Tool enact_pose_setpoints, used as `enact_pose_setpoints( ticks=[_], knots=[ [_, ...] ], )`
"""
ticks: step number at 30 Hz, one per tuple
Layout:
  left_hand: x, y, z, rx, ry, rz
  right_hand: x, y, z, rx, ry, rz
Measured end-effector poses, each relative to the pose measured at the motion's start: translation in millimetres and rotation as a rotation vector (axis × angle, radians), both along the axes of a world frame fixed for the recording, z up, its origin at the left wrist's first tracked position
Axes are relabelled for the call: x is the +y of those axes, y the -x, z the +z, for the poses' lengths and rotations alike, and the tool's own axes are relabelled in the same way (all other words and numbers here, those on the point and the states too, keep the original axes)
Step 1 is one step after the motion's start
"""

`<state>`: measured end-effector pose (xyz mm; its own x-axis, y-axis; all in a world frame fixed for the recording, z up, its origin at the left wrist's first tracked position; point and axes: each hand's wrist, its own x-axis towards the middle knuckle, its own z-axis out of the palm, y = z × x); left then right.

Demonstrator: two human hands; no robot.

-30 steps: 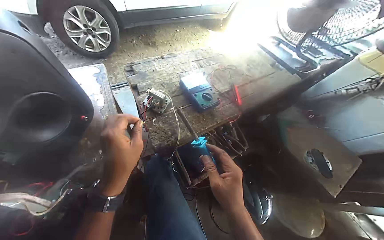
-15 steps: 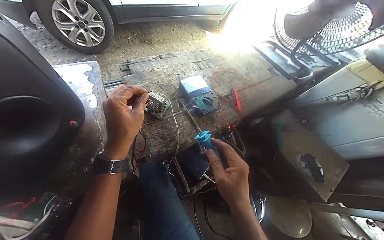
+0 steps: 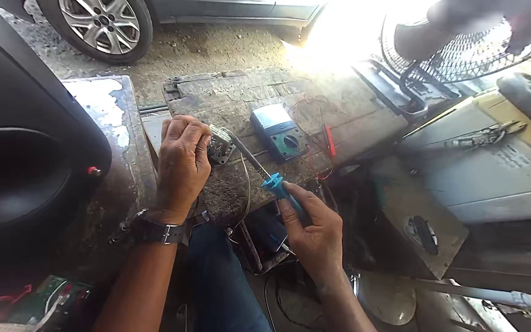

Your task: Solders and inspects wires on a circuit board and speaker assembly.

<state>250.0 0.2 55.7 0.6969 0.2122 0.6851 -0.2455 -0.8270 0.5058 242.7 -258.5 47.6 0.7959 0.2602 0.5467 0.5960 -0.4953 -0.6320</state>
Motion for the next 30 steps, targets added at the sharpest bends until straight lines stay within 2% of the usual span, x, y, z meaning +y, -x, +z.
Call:
enact_pose_setpoints(
  ticks=[8, 30],
  knots=[
    [-3, -2, -2, -0.005, -0.033, 0.007, 3, -4, 14, -0.092, 0.057, 0.02],
    [-3, -2, -3, -0.003, -0.037, -0.001, 9, -8, 15, -0.079, 0.086, 0.04]
  ],
)
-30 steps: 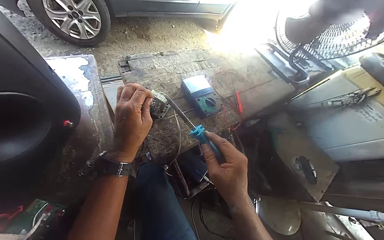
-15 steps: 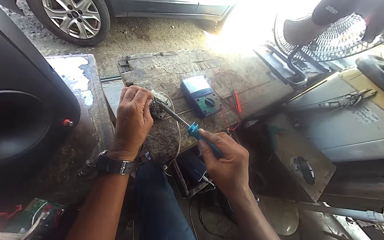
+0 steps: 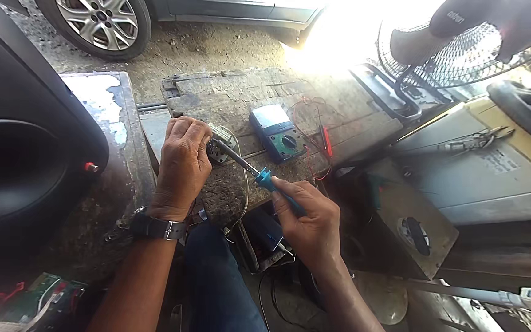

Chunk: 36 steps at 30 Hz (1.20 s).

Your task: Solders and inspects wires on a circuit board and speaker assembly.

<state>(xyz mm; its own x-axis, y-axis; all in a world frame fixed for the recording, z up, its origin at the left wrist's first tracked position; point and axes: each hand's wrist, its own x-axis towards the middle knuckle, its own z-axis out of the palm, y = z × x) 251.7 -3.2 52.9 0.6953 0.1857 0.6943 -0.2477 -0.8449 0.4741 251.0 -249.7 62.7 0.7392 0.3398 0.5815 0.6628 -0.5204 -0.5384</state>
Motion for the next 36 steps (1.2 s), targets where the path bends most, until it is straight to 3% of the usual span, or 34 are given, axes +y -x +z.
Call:
enact_pose_setpoints(
  ticks=[14, 36],
  knots=[
    [4, -8, 0, -0.009, 0.022, 0.012, -11, 2, 4, -0.003, -0.05, -0.055],
    [3, -19, -1, -0.061, -0.014, 0.117, -79, 72, 0, 0.196, -0.203, 0.004]
  ],
)
